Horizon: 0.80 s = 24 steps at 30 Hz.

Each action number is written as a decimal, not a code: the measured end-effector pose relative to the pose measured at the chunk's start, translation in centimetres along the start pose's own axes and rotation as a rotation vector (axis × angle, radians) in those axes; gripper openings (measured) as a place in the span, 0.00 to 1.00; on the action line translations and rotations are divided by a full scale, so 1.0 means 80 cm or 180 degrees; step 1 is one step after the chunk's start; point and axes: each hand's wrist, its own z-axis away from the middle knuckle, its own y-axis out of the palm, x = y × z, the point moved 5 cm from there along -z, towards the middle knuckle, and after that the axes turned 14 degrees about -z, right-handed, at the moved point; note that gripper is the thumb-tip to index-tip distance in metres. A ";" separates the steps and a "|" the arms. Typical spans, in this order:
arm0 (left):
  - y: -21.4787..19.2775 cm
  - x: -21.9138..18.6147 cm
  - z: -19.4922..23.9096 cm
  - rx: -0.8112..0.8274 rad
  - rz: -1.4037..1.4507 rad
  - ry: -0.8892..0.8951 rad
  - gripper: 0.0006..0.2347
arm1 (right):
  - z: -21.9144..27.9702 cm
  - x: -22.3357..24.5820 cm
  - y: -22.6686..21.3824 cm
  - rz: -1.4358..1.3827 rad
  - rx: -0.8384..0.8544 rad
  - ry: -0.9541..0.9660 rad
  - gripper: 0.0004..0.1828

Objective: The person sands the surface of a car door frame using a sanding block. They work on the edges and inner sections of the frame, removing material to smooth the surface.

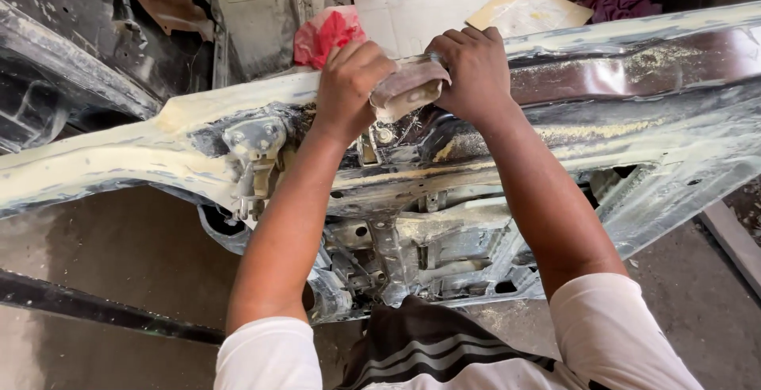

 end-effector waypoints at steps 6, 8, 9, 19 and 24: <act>-0.045 0.060 0.027 0.0437 -0.0127 -0.0199 0.14 | -0.010 0.021 -0.024 -0.0040 0.0005 0.0083 0.35; -0.021 0.050 0.027 0.0374 -0.0077 -0.0315 0.13 | -0.010 0.022 -0.016 -0.0050 0.0096 0.0143 0.35; -0.008 0.047 0.023 0.0287 0.0003 -0.0384 0.12 | -0.011 0.020 -0.014 -0.0022 0.0154 0.0234 0.35; -0.013 0.040 0.010 0.0392 -0.0019 -0.0407 0.11 | -0.008 0.008 -0.003 0.0238 0.0194 0.0224 0.39; 0.044 0.029 0.015 0.0034 -0.0094 -0.0052 0.09 | -0.002 0.001 -0.003 0.0114 0.0000 0.0008 0.32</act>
